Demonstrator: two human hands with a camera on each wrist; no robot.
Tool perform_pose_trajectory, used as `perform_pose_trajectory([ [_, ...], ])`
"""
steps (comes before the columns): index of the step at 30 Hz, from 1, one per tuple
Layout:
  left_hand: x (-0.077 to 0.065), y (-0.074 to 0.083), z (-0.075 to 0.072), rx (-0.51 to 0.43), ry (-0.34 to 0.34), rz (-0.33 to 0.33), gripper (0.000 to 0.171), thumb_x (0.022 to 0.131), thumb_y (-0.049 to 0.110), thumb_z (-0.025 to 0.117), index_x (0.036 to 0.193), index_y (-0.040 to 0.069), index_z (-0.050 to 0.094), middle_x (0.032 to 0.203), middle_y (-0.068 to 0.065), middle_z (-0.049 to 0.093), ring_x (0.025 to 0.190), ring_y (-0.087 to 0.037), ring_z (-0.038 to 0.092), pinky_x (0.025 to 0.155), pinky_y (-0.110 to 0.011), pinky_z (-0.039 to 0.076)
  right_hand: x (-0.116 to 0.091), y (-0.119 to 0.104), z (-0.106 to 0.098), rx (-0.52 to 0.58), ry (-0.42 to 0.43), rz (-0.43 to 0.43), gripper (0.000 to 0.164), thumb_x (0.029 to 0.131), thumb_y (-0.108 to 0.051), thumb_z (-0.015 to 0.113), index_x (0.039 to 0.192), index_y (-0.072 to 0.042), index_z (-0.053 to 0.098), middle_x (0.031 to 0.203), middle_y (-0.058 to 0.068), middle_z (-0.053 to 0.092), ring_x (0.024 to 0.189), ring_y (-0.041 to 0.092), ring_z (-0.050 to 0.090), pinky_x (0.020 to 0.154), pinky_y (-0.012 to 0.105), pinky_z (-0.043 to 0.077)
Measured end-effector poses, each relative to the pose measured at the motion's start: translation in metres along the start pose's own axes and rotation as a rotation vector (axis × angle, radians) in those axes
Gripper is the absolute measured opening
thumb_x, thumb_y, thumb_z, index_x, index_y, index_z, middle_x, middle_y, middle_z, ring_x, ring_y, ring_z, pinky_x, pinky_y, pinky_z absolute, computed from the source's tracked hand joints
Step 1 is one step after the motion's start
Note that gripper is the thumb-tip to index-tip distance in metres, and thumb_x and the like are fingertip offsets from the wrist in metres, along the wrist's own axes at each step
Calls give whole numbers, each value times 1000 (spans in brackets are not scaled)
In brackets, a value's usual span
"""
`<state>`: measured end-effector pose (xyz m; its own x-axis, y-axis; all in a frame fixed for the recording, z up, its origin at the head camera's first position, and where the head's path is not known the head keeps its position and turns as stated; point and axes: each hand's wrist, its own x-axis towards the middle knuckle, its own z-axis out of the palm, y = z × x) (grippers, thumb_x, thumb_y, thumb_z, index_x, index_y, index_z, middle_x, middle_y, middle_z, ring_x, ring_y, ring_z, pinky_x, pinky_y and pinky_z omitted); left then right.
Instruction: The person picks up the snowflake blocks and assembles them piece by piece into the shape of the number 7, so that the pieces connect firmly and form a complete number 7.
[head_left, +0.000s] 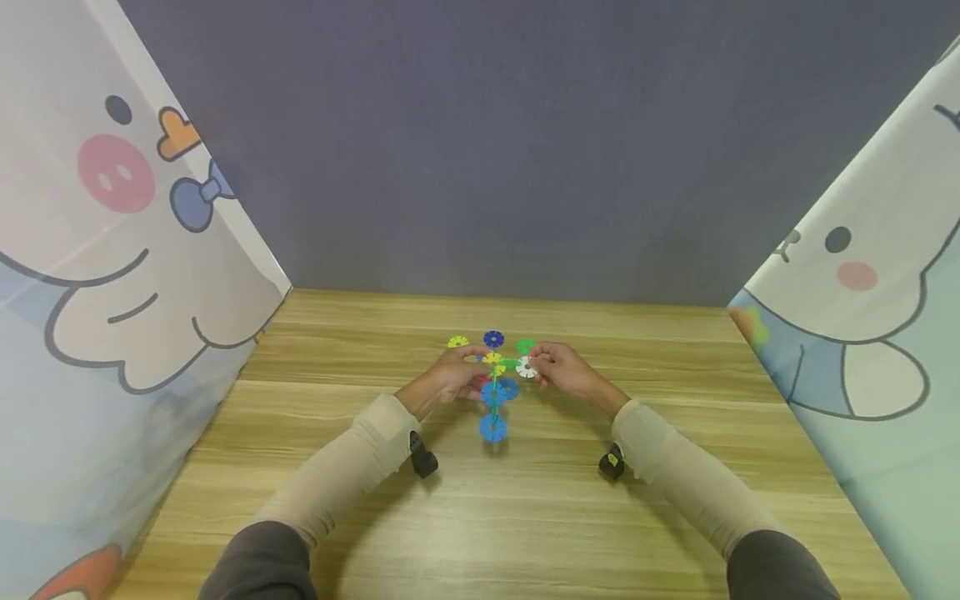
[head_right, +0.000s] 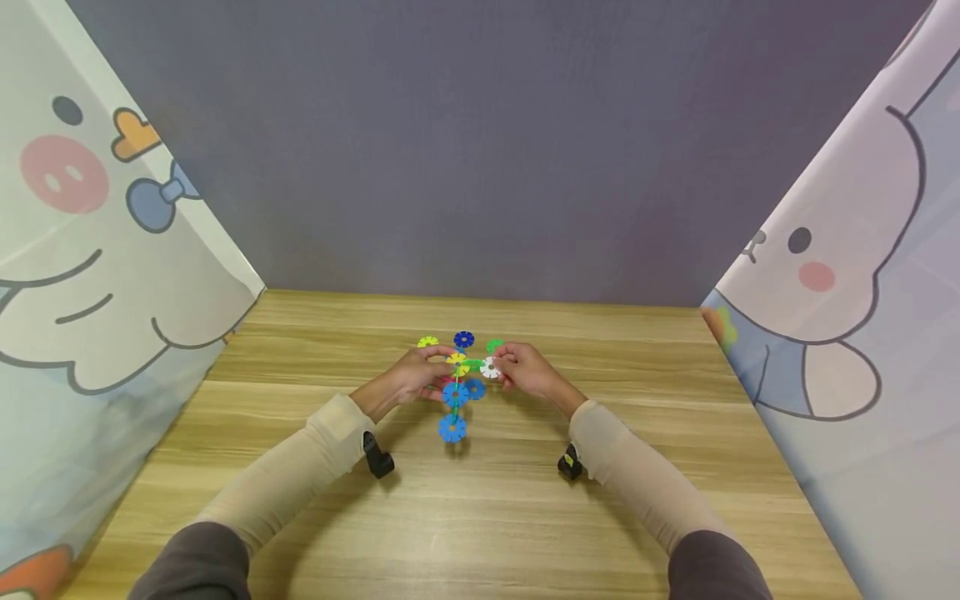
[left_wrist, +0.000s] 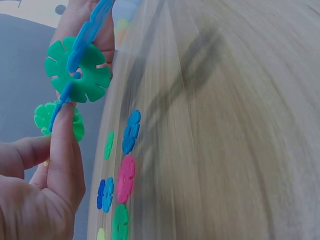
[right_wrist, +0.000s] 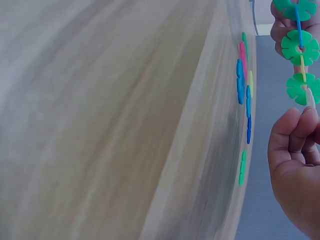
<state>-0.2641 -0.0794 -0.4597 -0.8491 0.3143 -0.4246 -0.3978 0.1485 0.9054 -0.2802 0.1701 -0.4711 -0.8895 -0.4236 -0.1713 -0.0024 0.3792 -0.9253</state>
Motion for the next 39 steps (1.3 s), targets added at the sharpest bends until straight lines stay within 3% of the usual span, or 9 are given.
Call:
perform_pose_trajectory([
  [12,2,2,4,19,2,15,48,99,12,64,146,14,53,96,-4,65,70,-13,63,61,-28,63,-3,0,-7,-28,-13,4,21,107,-9,49,121,5,58,81,3,58,71,12,56,64,25,54],
  [21,1,4,4,40,9,31,45,98,12,65,143,14,56,92,-4,66,65,-11,63,57,-26,62,-5,-5,-9,-33,-20,29,23,107,-10,50,123,5,57,82,4,58,72,12,55,66,27,55],
  [33,2,-4,3,44,-12,26,44,98,12,65,141,16,57,88,-4,65,67,-13,63,60,-26,62,-5,-3,-6,-133,-30,-31,21,106,-9,52,120,5,60,77,4,59,68,13,57,68,30,55],
  [39,4,-5,4,24,-11,23,47,99,11,64,144,15,54,89,-4,64,69,-13,62,60,-26,62,-5,-1,-4,-88,-9,-12,22,106,-8,50,120,7,59,76,4,58,67,13,56,64,27,55],
])
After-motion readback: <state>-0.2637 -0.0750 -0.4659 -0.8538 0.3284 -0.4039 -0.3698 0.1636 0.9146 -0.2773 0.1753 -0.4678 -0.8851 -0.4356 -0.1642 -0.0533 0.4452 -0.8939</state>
